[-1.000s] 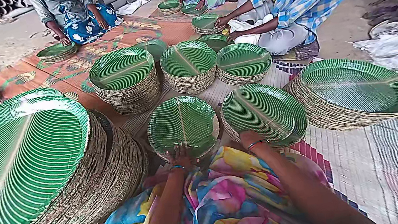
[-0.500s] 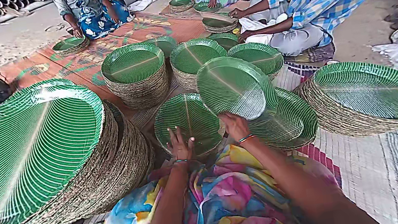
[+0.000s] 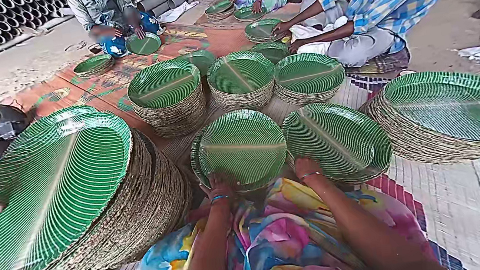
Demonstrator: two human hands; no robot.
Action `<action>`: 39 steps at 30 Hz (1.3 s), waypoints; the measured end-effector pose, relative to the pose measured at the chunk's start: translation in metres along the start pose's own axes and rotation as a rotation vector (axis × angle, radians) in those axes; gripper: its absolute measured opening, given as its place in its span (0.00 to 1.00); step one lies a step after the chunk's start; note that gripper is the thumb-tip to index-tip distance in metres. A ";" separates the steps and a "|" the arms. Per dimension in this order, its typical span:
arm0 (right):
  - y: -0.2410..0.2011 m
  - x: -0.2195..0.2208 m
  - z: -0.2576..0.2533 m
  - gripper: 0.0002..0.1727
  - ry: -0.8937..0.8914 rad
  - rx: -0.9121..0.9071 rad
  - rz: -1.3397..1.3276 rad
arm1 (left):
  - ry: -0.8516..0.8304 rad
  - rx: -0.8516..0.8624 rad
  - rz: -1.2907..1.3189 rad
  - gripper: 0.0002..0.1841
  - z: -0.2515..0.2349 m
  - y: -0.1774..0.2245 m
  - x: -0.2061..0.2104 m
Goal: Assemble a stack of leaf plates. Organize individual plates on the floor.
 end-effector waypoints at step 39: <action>-0.067 0.070 0.020 0.18 0.487 -0.872 -0.209 | 0.037 -0.141 0.365 0.34 0.000 -0.013 0.002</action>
Point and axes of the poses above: each hand's wrist, its own z-axis away from the middle knuckle, its own x-axis out of the palm, y = z × x, the point moved 3 cm from there along -z, towards the middle knuckle, and after that the axes turned 9 degrees about y, right-handed, at the moved point
